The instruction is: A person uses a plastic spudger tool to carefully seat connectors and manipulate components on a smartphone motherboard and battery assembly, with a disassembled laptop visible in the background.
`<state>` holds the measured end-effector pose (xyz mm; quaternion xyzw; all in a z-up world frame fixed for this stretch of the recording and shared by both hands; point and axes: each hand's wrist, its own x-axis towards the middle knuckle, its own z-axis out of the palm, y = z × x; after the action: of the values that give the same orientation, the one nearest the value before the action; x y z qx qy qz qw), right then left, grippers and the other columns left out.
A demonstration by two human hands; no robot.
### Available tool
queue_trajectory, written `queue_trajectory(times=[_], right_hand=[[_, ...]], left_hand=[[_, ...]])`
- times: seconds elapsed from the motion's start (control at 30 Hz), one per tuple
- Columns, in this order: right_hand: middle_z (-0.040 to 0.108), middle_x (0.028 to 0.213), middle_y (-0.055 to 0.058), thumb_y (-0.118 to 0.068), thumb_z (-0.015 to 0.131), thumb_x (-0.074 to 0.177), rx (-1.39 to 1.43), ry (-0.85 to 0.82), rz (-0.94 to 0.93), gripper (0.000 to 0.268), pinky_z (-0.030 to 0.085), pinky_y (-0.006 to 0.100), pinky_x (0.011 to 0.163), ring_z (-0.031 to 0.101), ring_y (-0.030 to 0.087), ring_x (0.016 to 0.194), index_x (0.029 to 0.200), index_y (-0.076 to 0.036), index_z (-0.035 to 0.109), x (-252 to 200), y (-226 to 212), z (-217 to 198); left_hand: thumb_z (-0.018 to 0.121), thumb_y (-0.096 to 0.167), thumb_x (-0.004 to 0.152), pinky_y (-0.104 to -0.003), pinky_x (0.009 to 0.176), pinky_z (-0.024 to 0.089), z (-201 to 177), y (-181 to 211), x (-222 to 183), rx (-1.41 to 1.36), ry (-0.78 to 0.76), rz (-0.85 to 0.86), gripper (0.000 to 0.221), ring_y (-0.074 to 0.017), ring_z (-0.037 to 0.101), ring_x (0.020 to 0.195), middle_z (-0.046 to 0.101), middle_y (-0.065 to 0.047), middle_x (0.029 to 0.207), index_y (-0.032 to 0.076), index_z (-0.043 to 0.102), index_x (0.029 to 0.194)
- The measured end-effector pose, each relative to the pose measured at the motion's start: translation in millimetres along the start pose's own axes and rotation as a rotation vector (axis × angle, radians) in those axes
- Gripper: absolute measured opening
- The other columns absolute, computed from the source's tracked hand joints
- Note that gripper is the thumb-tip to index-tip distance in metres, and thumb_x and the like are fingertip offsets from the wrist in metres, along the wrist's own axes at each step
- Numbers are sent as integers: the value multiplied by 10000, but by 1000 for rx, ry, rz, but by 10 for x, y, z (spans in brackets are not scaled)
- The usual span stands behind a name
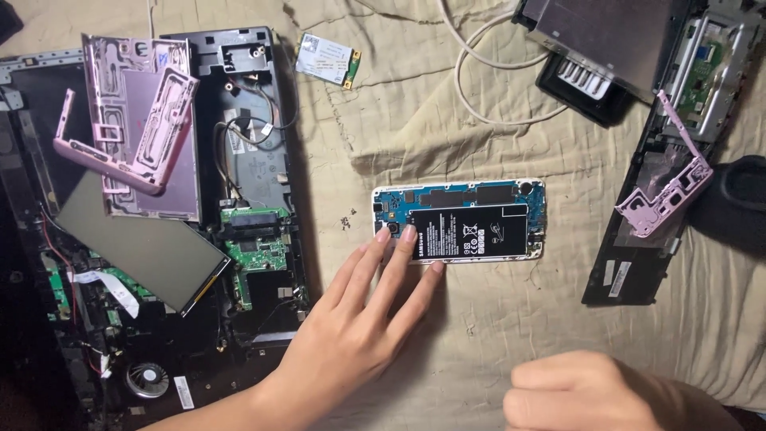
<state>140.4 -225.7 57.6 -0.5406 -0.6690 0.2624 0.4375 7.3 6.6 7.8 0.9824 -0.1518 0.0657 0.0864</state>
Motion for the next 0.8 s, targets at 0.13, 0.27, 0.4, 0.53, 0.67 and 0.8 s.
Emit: queue_trajectory(times=[0.13,0.27,0.4,0.53,0.67,0.8], right_hand=[[201,671,9,-23,473,1037,-42,17,8,470,171,339,489,197,139,514,712,-143,155,-124,9,53],[325,763,-46,-205,302,1189,806,-452,905,459,329,311,538,356,100,595,739,-121,266,-792,29,182],[308,739,-55,-161,432,1199,691,-367,1050,514,354,307,514,356,75,586,708,-128,285,-796,-2,186],[299,750,-60,-271,312,1186,421,-475,791,479,325,302,515,368,74,576,727,-141,259,-775,41,138],[229,728,-27,-155,293,1146,127,-324,368,430,231,327,487,270,105,535,739,-129,159,-592,44,79],[267,732,-37,-196,306,1164,182,-432,478,446,252,331,506,304,111,556,741,-118,189,-596,78,108]], left_hand=[[334,148,1083,-467,1124,494,6,-1,-9,-13,5,-4,447,-414,561,1346,509,-269,1498,82,501,1493],[329,143,1082,-467,1107,507,3,-10,-3,-24,26,-10,441,-421,572,1331,518,-276,1484,77,508,1479],[344,142,1070,-477,1118,494,10,-10,-9,-49,22,-9,444,-436,571,1326,511,-279,1490,70,515,1473],[341,144,1075,-475,1131,486,8,-9,-11,-39,20,-8,446,-430,565,1335,514,-275,1489,73,512,1481],[352,147,1080,-472,1110,500,18,-5,-12,-33,28,-11,431,-423,571,1324,517,-270,1485,80,518,1472],[351,160,1073,-470,1115,493,20,-1,-15,-22,22,-9,444,-427,566,1330,514,-271,1491,80,513,1479]])
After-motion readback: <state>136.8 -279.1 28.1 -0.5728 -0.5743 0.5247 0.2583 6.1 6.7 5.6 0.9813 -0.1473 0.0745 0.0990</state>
